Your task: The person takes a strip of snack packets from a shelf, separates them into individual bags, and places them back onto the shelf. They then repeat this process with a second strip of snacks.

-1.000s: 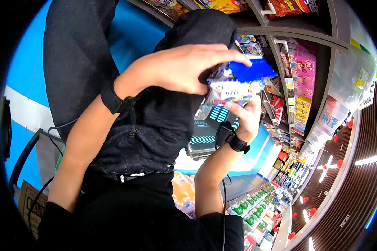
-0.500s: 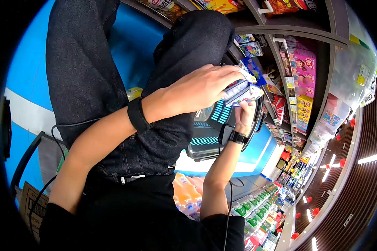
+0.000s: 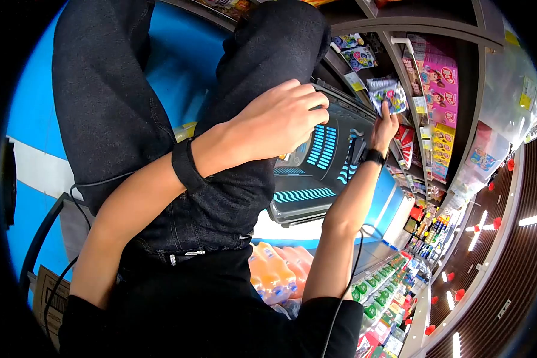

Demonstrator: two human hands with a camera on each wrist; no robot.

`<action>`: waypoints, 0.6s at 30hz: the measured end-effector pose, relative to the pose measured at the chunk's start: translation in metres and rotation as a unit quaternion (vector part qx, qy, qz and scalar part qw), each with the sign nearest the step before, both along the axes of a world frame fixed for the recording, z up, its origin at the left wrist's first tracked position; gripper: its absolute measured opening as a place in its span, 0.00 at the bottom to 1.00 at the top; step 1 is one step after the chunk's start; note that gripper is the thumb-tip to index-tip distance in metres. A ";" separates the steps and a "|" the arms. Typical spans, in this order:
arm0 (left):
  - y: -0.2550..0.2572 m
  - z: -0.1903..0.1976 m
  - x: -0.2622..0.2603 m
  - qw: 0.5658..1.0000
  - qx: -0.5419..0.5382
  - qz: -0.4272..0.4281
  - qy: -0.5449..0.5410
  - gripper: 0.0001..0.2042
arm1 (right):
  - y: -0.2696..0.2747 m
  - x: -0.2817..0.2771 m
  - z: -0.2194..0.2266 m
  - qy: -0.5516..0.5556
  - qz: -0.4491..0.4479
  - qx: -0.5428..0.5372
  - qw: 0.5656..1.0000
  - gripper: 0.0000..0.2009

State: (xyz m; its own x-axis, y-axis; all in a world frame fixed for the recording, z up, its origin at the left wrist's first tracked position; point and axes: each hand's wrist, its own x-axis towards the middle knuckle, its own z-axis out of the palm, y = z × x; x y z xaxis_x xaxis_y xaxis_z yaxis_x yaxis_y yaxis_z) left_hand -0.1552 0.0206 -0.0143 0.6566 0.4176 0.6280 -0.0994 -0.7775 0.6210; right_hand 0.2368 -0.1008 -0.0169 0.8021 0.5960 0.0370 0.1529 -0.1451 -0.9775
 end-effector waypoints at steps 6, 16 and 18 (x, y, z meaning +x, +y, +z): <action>0.001 -0.001 -0.002 1.000 0.027 -0.003 0.010 0.09 | 0.036 0.072 -0.050 -0.051 0.009 -0.020 0.998 0.13; 0.001 -0.001 -0.002 1.000 0.024 -0.004 -0.017 0.09 | 0.091 0.097 -0.065 -0.448 -0.160 -0.422 0.772 0.19; 0.001 -0.001 -0.003 1.000 0.022 -0.006 -0.008 0.09 | 0.097 0.103 -0.070 -0.393 -0.109 -0.407 0.818 0.21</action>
